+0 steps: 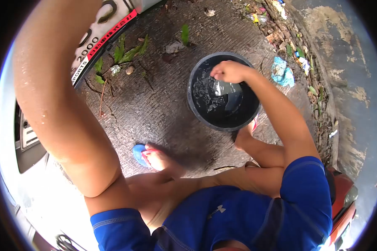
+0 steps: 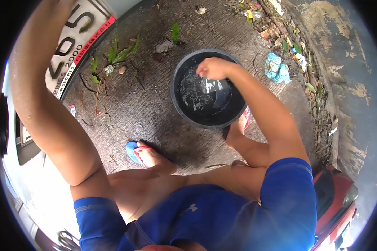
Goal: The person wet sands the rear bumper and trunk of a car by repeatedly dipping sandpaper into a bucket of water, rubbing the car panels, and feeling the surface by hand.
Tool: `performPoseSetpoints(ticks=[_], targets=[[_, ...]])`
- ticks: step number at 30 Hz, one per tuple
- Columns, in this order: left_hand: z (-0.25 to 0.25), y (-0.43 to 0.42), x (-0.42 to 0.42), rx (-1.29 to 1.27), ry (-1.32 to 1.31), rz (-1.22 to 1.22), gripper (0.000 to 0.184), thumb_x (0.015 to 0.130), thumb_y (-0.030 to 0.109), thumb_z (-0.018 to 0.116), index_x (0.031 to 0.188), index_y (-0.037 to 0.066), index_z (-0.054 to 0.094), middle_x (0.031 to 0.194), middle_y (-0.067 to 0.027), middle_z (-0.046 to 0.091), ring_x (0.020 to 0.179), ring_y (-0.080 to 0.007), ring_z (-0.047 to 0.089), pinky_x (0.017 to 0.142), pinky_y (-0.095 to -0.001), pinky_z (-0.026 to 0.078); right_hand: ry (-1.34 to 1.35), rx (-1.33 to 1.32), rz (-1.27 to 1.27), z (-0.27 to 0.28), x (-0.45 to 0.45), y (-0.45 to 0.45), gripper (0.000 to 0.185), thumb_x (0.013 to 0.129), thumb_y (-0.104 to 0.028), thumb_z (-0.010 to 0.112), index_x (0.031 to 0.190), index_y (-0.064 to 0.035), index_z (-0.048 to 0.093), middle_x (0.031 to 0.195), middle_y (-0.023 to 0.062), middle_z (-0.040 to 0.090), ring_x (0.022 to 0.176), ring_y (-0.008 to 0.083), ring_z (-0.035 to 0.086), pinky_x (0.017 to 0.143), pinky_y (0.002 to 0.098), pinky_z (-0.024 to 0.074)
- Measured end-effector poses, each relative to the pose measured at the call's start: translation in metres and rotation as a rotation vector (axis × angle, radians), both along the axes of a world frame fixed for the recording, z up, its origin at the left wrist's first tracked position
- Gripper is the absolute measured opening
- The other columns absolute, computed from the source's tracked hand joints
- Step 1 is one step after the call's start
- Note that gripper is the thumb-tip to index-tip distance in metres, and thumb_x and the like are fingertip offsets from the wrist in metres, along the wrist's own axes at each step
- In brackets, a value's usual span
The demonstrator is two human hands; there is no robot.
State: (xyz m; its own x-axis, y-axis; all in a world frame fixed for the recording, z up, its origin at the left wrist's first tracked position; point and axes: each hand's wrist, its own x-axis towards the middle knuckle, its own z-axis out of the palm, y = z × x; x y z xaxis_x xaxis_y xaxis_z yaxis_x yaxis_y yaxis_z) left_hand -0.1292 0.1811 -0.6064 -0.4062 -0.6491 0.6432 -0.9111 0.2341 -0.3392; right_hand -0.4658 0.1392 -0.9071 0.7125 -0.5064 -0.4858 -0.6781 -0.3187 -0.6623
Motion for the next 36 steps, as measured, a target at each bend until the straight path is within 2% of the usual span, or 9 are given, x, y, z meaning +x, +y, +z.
performPoseSetpoints(ticks=[2, 5, 9, 13, 16, 21, 24, 26, 36], targets=[[-0.005, -0.001, 0.009, -0.007, -0.015, 0.019, 0.058, 0.081, 0.034, 0.088, 0.132, 0.012, 0.072, 0.128, -0.0105, 0.07, 0.115, -0.0288, 0.067, 0.096, -0.0444, 0.05, 0.468, -0.376, 0.311, -0.016, 0.036, 0.023, 0.023, 0.095, -0.023, 0.068, 0.108, -0.0106, 0.081, 0.109, 0.0106, 0.079, 0.118, 0.0278, 0.068, 0.101, 0.0453, 0.0506], [-0.008, -0.004, 0.016, 0.011, -0.024, 0.045, 0.057, 0.081, 0.032, 0.088, 0.133, 0.012, 0.072, 0.131, -0.0104, 0.069, 0.118, -0.0292, 0.066, 0.098, -0.0449, 0.049, 0.551, -0.637, 0.702, -0.036, 0.076, 0.069, 0.023, 0.093, -0.024, 0.063, 0.1, -0.0153, 0.083, 0.12, 0.0046, 0.077, 0.128, 0.0304, 0.061, 0.105, 0.0426, 0.0439], [-0.005, -0.01, 0.013, 0.029, -0.026, 0.046, 0.057, 0.081, 0.03, 0.088, 0.133, 0.013, 0.072, 0.135, -0.0103, 0.067, 0.122, -0.0297, 0.065, 0.102, -0.0456, 0.048, 0.237, -0.585, 0.653, -0.058, 0.055, 0.093, 0.034, 0.088, -0.025, 0.069, 0.116, -0.009, 0.079, 0.124, 0.0097, 0.075, 0.127, 0.0353, 0.063, 0.11, 0.0449, 0.0457], [-0.011, -0.013, 0.011, 0.069, 0.005, 0.042, 0.056, 0.082, 0.027, 0.088, 0.134, 0.013, 0.072, 0.139, -0.0101, 0.065, 0.126, -0.0302, 0.063, 0.105, -0.0463, 0.047, 0.583, 0.007, 0.395, -0.048, 0.072, 0.098, 0.042, 0.081, -0.024, 0.072, 0.12, -0.0103, 0.079, 0.125, 0.0162, 0.076, 0.112, 0.034, 0.075, 0.089, 0.0442, 0.0601], [-0.013, 0.0, 0.006, 0.121, 0.06, 0.01, 0.056, 0.082, 0.025, 0.087, 0.134, 0.013, 0.071, 0.142, -0.01, 0.064, 0.129, -0.0305, 0.062, 0.107, -0.0468, 0.046, 0.648, -0.041, 0.605, -0.095, 0.061, 0.107, 0.033, 0.084, -0.022, 0.073, 0.114, -0.012, 0.082, 0.122, 0.0145, 0.078, 0.114, 0.0321, 0.075, 0.09, 0.043, 0.06], [-0.064, 0.08, -0.045, 0.682, 0.432, -0.145, 0.054, 0.086, 0.019, 0.086, 0.136, 0.01, 0.069, 0.147, -0.0164, 0.063, 0.135, -0.034, 0.06, 0.114, -0.0505, 0.047, 0.556, -0.141, 0.221, -0.111, 0.035, 0.11, 0.027, 0.08, -0.012, 0.077, 0.106, -0.0076, 0.082, 0.119, 0.0152, 0.079, 0.114, 0.0348, 0.075, 0.089, 0.0408, 0.0613], [-0.121, 0.106, -0.05, 0.891, 0.411, -0.127, 0.051, 0.085, 0.025, 0.085, 0.131, 0.008, 0.069, 0.143, -0.0156, 0.064, 0.129, -0.0376, 0.063, 0.11, -0.0523, 0.049, 0.406, -0.183, 0.229, -0.058, 0.019, 0.08, 0.026, 0.077, -0.011, 0.077, 0.101, -0.0033, 0.082, 0.112, 0.0204, 0.078, 0.109, 0.0361, 0.075, 0.085, 0.0412, 0.0616], [-0.136, 0.118, -0.041, 1.077, 0.472, -0.17, 0.05, 0.086, 0.026, 0.083, 0.13, 0.007, 0.069, 0.139, -0.0147, 0.066, 0.125, -0.0371, 0.065, 0.108, -0.0513, 0.05, 0.193, -0.04, 0.197, -0.039, 0.01, 0.058, 0.018, 0.07, -0.005, 0.072, 0.085, -0.0024, 0.082, 0.085, 0.0209, 0.077, 0.088, 0.0366, 0.076, 0.081, 0.0404, 0.0608], [-0.153, 0.113, -0.039, 1.217, 0.556, -0.2, 0.053, 0.09, 0.026, 0.08, 0.136, 0.005, 0.063, 0.138, -0.0159, 0.065, 0.117, -0.0404, 0.068, 0.098, -0.0495, 0.057, -0.026, 0.408, -0.385, 0.108, -0.035, 0.035, 0.039, 0.079, 0.007, 0.078, 0.117, 0.0, 0.076, 0.1, 0.0042, 0.07, 0.092, 0.0145, 0.068, 0.085, 0.0304, 0.0574]])
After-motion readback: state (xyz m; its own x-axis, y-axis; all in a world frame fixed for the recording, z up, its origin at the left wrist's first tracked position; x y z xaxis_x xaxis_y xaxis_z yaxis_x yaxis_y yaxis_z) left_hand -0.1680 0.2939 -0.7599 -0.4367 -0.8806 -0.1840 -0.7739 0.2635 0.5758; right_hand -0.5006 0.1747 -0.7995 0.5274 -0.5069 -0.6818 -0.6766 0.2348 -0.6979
